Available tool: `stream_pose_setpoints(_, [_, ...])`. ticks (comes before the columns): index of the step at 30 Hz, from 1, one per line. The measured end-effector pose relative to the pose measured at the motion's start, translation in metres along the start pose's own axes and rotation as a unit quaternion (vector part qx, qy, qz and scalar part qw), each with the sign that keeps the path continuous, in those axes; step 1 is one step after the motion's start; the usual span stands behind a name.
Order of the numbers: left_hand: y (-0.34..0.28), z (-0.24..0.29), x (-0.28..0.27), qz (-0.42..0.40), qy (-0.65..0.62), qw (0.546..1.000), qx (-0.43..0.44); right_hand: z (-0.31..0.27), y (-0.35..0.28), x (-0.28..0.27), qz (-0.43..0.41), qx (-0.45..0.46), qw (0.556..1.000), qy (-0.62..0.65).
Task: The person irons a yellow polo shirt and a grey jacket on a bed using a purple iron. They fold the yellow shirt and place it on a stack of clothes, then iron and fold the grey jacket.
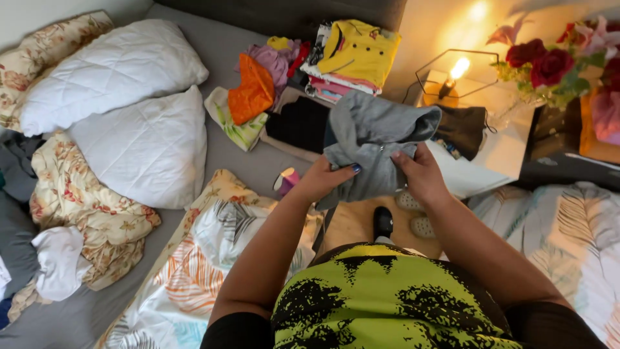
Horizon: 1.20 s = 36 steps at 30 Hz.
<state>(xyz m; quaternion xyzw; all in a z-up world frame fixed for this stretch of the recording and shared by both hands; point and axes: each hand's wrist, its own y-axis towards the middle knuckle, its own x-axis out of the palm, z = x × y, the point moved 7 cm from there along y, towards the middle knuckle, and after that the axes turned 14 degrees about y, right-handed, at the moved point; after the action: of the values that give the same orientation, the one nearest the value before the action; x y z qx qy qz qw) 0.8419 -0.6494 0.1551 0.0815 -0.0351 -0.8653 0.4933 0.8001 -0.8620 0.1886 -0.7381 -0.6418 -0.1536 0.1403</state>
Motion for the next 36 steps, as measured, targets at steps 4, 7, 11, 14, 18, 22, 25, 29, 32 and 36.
stream_pose_setpoints(4, [-0.049,0.000,-0.001,0.055,0.043,0.997,-0.024,-0.005,-0.047,-0.011,-0.028,-0.119,0.992,-0.036])
stream_pose_setpoints(7, [-0.079,0.079,0.010,0.119,0.043,0.992,-0.021,-0.087,-0.100,0.038,-0.092,-0.279,0.952,-0.080])
stream_pose_setpoints(11, [-0.126,0.187,0.027,0.241,0.288,0.910,0.176,-0.146,-0.160,0.073,-0.143,-0.389,0.902,-0.122])
stream_pose_setpoints(14, [-0.163,0.215,0.047,0.301,0.332,0.868,0.212,-0.150,-0.183,0.072,-0.171,-0.379,0.904,-0.101])
stream_pose_setpoints(18, [-0.204,0.232,0.073,0.347,0.281,0.862,0.242,-0.145,-0.207,0.052,-0.187,-0.359,0.910,-0.087])
stream_pose_setpoints(22, [-0.242,0.196,0.096,0.286,0.206,0.926,0.137,-0.150,-0.248,0.038,-0.161,-0.344,0.915,-0.138])
stream_pose_setpoints(25, [-0.265,0.212,0.105,0.230,0.077,0.952,0.186,-0.160,-0.260,0.043,-0.205,-0.342,0.909,-0.121])
stream_pose_setpoints(29, [-0.310,0.214,0.101,0.158,-0.064,0.976,0.137,-0.161,-0.283,0.067,-0.246,-0.263,0.929,-0.084])
stream_pose_setpoints(32, [-0.341,0.213,0.092,0.130,-0.162,0.972,0.113,-0.151,-0.304,0.096,-0.314,-0.156,0.936,0.028])
stream_pose_setpoints(36, [-0.388,0.173,0.052,0.190,-0.239,0.951,0.058,-0.113,-0.312,0.108,-0.324,0.032,0.932,0.159])
